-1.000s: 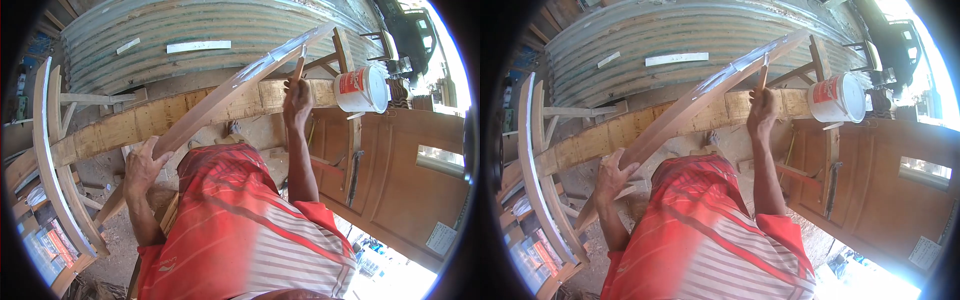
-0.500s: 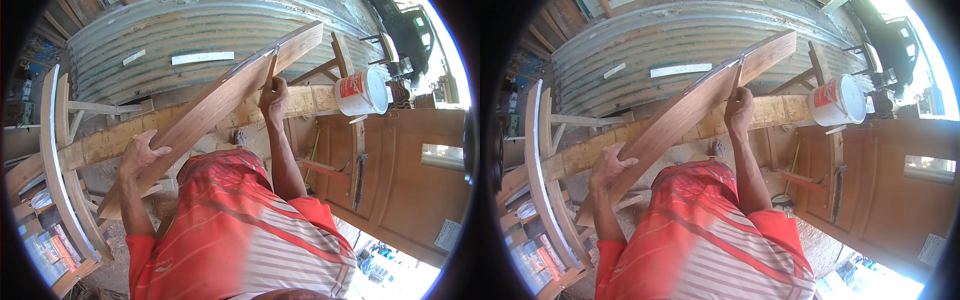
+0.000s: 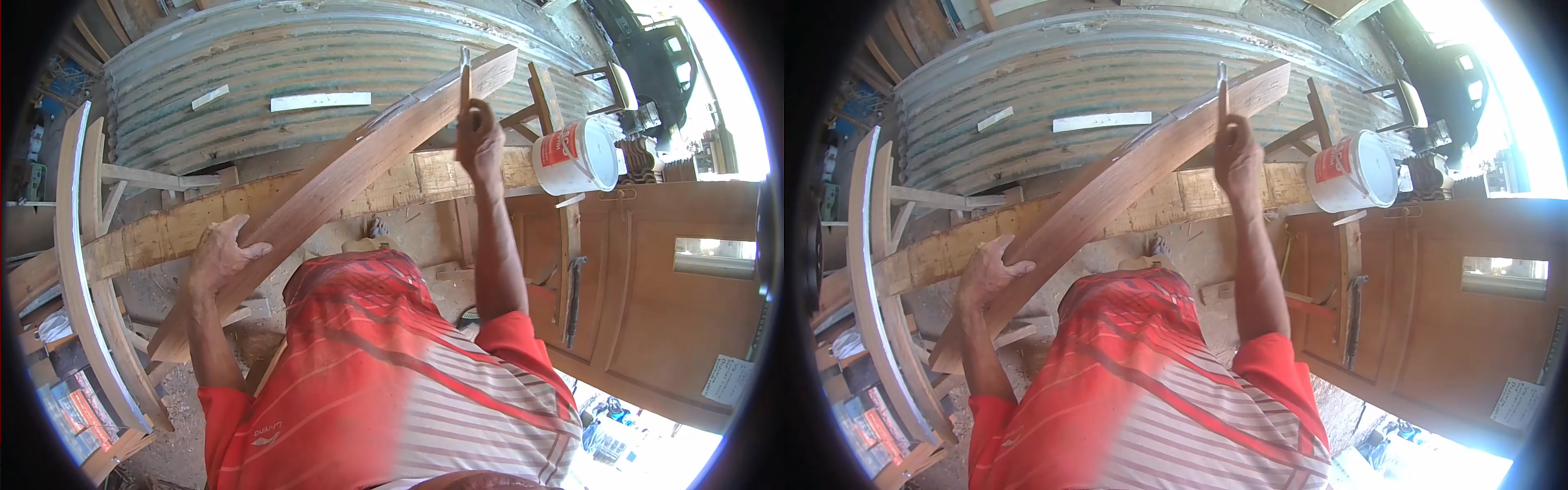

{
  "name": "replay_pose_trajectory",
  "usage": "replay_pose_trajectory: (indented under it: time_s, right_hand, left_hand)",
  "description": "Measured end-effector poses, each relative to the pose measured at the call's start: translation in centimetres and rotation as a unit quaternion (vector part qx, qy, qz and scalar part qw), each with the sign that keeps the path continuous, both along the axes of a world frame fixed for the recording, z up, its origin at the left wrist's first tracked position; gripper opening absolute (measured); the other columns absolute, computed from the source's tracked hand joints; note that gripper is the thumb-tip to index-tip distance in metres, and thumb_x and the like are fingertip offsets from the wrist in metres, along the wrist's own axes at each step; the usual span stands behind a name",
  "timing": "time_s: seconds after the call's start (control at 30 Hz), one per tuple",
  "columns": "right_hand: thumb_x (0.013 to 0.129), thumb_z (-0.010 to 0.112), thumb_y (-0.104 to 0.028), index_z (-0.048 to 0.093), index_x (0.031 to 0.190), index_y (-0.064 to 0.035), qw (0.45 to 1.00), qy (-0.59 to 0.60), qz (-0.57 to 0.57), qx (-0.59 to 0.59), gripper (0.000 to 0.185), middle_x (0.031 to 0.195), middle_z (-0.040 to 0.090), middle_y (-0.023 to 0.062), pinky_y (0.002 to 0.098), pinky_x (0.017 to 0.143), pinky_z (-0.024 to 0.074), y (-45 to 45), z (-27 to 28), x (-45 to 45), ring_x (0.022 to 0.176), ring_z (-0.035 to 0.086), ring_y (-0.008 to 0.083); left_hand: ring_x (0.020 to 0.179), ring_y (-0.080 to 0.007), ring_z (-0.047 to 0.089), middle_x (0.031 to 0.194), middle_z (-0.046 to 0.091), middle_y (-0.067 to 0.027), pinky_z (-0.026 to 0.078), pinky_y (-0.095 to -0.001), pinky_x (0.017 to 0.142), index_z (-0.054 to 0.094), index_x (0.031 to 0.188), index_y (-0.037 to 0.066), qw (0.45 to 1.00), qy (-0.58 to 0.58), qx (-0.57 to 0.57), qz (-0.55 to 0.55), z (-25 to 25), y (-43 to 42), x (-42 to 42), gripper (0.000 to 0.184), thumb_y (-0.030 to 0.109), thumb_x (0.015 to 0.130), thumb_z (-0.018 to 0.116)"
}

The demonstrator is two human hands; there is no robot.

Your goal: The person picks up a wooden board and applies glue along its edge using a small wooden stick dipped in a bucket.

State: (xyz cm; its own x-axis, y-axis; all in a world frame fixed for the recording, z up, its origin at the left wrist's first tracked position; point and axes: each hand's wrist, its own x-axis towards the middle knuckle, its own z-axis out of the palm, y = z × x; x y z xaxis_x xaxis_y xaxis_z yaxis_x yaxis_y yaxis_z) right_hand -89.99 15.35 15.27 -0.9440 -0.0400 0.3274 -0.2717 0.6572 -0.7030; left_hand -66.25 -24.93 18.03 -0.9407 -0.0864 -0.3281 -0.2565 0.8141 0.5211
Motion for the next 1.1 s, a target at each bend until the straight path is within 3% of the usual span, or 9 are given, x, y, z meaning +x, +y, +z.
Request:
replay_pose_trajectory:
  time_s: [0.03, 0.13, 0.23, 0.5, 0.6, 0.7, 0.83, 0.93, 1.1]
  right_hand:
    - [0.106, 0.064, -0.015, 0.069, 0.121, -0.0047, 0.999, -0.021, -0.032, 0.027, 0.019, 0.075, 0.071, 0.0091, 0.0369, 0.056, 0.0505, 1.2, 0.1, -1.3, 0.063, 0.066, 0.0194]
    - [0.102, 0.062, -0.014, 0.069, 0.135, -0.0071, 0.993, 0.054, -0.039, 0.099, 0.034, 0.094, 0.073, 0.0232, 0.049, 0.077, 0.0553, 6.3, -1.9, -6.3, 0.084, 0.072, 0.0391]
    - [0.101, 0.062, -0.012, 0.07, 0.135, -0.0064, 0.987, 0.089, -0.037, 0.125, 0.036, 0.102, 0.071, 0.0277, 0.0535, 0.086, 0.054, 8.7, -2.0, -9.7, 0.096, 0.069, 0.0461]
    - [0.102, 0.058, -0.005, 0.059, 0.148, -0.011, 0.942, 0.074, 0.037, 0.325, 0.046, 0.102, 0.068, 0.0213, 0.0541, 0.081, 0.0544, 12.4, -1.6, -8.1, 0.094, 0.069, 0.0413]
    - [0.103, 0.063, -0.005, 0.064, 0.146, -0.0096, 0.934, 0.067, 0.069, 0.345, 0.043, 0.1, 0.069, 0.02, 0.0498, 0.081, 0.0551, 12.7, 1.7, -3.5, 0.094, 0.071, 0.0392]
    - [0.103, 0.064, -0.007, 0.066, 0.144, -0.0088, 0.954, 0.042, 0.068, 0.29, 0.04, 0.098, 0.069, 0.0189, 0.0483, 0.081, 0.0546, 13.4, 4.8, -4.6, 0.093, 0.07, 0.0379]
    - [0.104, 0.065, -0.008, 0.069, 0.139, -0.0067, 0.951, 0.051, 0.105, 0.288, 0.036, 0.095, 0.068, 0.0195, 0.0459, 0.076, 0.0542, 15.4, 2.9, -9.6, 0.086, 0.07, 0.0363]
    - [0.101, 0.064, -0.005, 0.067, 0.14, -0.0098, 0.954, 0.004, 0.136, 0.266, 0.04, 0.098, 0.068, 0.0205, 0.0491, 0.078, 0.0548, 14.6, 2.1, -7.4, 0.094, 0.069, 0.0413]
    - [0.095, 0.072, -0.002, 0.072, 0.133, -0.0064, 0.97, 0.006, 0.156, 0.188, 0.039, 0.097, 0.07, 0.0172, 0.0469, 0.079, 0.0564, 13.6, 4.6, -6.2, 0.089, 0.07, 0.0351]
  left_hand:
    - [0.105, -0.0469, 0.072, 0.11, 0.073, -0.0306, 0.055, -0.0519, 0.089, 0.07, 0.12, -0.003, 1.0, 0.008, -0.008, 0.0, 0.1, 0.4, 0.4, 0.063, 0.044, 0.082, 0.087]
    - [0.102, -0.0477, 0.071, 0.107, 0.073, -0.0304, 0.055, -0.0525, 0.087, 0.069, 0.12, -0.003, 1.0, 0.007, -0.028, 0.008, 0.6, 1.7, 1.0, 0.06, 0.04, 0.083, 0.087]
    - [0.1, -0.0471, 0.072, 0.105, 0.074, -0.0294, 0.056, -0.0522, 0.086, 0.069, 0.12, -0.003, 0.998, 0.022, -0.056, 0.023, 0.5, 3.3, 2.2, 0.056, 0.037, 0.084, 0.087]
    - [0.098, -0.0461, 0.073, 0.105, 0.076, -0.0265, 0.056, -0.0508, 0.086, 0.071, 0.12, 0.0, 0.994, 0.055, -0.066, 0.068, 0.0, 6.1, 4.0, 0.048, 0.03, 0.086, 0.087]
    - [0.098, -0.0452, 0.073, 0.107, 0.076, -0.0253, 0.056, -0.0503, 0.086, 0.071, 0.12, 0.0, 0.993, 0.032, -0.06, 0.095, 0.5, 6.7, 4.0, 0.048, 0.028, 0.085, 0.088]
    - [0.099, -0.0445, 0.073, 0.108, 0.076, -0.0244, 0.055, -0.0499, 0.087, 0.072, 0.119, 0.0, 0.992, 0.034, -0.049, 0.113, 0.4, 7.5, 4.3, 0.045, 0.024, 0.084, 0.088]
    - [0.1, -0.0442, 0.073, 0.108, 0.076, -0.0237, 0.055, -0.0491, 0.088, 0.072, 0.118, -0.001, 0.988, 0.051, -0.061, 0.13, 0.9, 8.5, 4.1, 0.043, 0.02, 0.084, 0.087]
    - [0.102, -0.0434, 0.073, 0.108, 0.076, -0.0229, 0.055, -0.0489, 0.089, 0.072, 0.12, 0.0, 0.986, 0.042, -0.06, 0.15, 1.1, 8.7, 4.0, 0.044, 0.02, 0.084, 0.088]
    - [0.108, -0.0419, 0.071, 0.114, 0.076, -0.0219, 0.053, -0.0495, 0.095, 0.072, 0.123, 0.003, 0.978, 0.047, -0.081, 0.185, 0.6, 9.8, 3.7, 0.049, 0.017, 0.08, 0.09]
